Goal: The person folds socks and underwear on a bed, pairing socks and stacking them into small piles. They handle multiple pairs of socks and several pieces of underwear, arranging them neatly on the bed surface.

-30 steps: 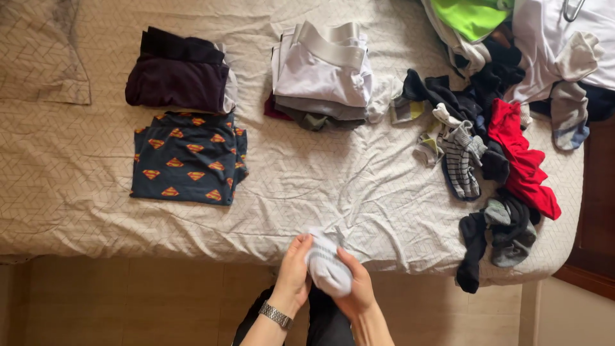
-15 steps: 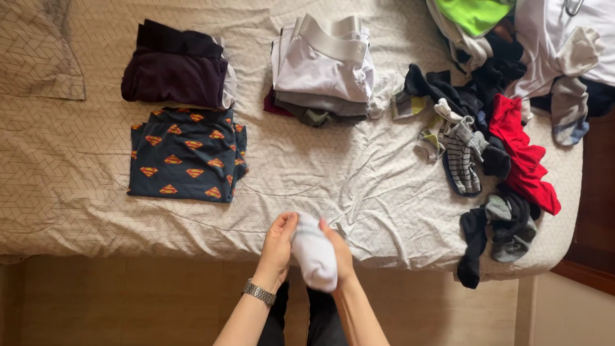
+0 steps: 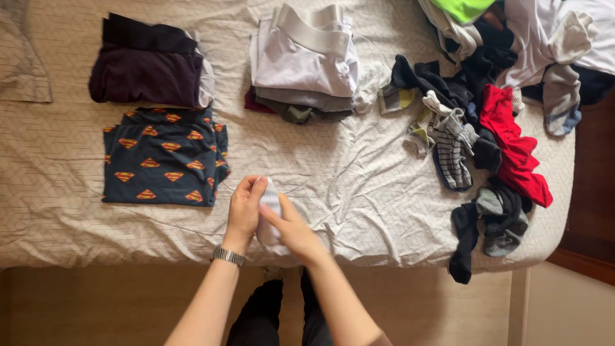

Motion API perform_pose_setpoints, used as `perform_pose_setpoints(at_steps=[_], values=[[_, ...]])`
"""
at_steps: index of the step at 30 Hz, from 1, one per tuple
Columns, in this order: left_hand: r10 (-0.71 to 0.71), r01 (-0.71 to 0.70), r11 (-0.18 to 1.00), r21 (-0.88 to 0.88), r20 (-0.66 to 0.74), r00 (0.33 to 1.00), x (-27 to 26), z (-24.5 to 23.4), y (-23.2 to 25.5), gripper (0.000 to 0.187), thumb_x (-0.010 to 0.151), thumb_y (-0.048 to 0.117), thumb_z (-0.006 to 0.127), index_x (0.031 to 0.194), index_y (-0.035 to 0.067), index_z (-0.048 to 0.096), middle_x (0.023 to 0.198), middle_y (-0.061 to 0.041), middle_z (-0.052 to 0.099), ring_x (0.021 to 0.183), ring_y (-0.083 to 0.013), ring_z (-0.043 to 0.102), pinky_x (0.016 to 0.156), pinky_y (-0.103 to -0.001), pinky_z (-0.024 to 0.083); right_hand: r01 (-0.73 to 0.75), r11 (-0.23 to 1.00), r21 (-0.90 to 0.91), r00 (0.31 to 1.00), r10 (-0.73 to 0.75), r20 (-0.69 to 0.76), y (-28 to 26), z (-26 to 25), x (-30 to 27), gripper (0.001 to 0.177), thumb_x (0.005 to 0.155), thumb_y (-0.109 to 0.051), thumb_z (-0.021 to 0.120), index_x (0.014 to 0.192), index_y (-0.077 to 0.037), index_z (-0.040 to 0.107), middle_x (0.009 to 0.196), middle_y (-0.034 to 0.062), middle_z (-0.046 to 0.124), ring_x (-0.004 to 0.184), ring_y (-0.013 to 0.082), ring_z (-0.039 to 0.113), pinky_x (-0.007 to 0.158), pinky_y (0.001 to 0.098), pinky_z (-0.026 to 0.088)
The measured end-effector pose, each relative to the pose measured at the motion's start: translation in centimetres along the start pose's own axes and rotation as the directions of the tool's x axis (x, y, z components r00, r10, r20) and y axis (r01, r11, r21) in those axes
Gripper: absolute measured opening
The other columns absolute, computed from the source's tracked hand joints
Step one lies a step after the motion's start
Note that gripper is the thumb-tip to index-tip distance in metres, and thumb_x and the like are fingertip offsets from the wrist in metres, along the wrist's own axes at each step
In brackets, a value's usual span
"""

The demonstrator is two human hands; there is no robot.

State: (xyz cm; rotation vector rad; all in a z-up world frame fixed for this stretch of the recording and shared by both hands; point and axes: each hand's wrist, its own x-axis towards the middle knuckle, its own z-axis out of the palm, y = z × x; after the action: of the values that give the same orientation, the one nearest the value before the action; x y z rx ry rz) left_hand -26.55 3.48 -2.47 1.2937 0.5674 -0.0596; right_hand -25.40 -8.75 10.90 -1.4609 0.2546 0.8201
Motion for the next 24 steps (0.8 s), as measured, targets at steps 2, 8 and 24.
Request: perform_pose_setpoints(at_steps=[2, 8, 24], values=[[0.286, -0.253, 0.920, 0.299, -0.070, 0.956, 0.5, 0.4, 1.5, 0.030, 0.102, 0.028, 0.068, 0.121, 0.006, 0.060, 0.111, -0.013, 0.059, 0.107, -0.0267, 0.053, 0.096, -0.038, 0.043, 0.158, 0.987, -0.019, 0.981, -0.159, -0.110, 3.6, 1.1, 3.5, 0.063, 0.104, -0.040, 0.057, 0.149, 0.001, 0.041, 0.149, 0.0321, 0.040, 0.143, 0.0454, 0.032, 0.118, 0.0583, 0.024], [0.575, -0.397, 0.371, 0.840, 0.128, 0.808, 0.4, -0.7, 1.1, 0.062, 0.100, 0.045, 0.064, 0.147, 0.006, 0.052, 0.153, -0.025, 0.045, 0.138, -0.0447, 0.047, 0.112, -0.055, 0.040, 0.245, 0.946, -0.213, 0.954, -0.275, -0.123, 8.8, -3.6, 10.5, 0.059, 0.098, -0.034, 0.035, 0.145, -0.001, 0.053, 0.141, 0.0332, 0.055, 0.137, 0.0505, 0.046, 0.116, 0.0579, 0.033], [0.469, -0.621, 0.362, 0.695, 0.440, 0.766, -2.0, 9.9, 1.4, 0.056, 0.091, 0.025, 0.072, 0.144, 0.013, 0.057, 0.134, -0.011, 0.064, 0.124, -0.0311, 0.062, 0.108, -0.047, 0.045, 0.123, 0.512, -0.850, 0.522, -0.762, -0.383, 7.5, -31.9, 9.8, 0.015, 0.092, -0.008, 0.064, 0.106, -0.007, 0.071, 0.091, 0.0192, 0.066, 0.090, 0.0426, 0.066, 0.080, 0.0493, 0.052]])
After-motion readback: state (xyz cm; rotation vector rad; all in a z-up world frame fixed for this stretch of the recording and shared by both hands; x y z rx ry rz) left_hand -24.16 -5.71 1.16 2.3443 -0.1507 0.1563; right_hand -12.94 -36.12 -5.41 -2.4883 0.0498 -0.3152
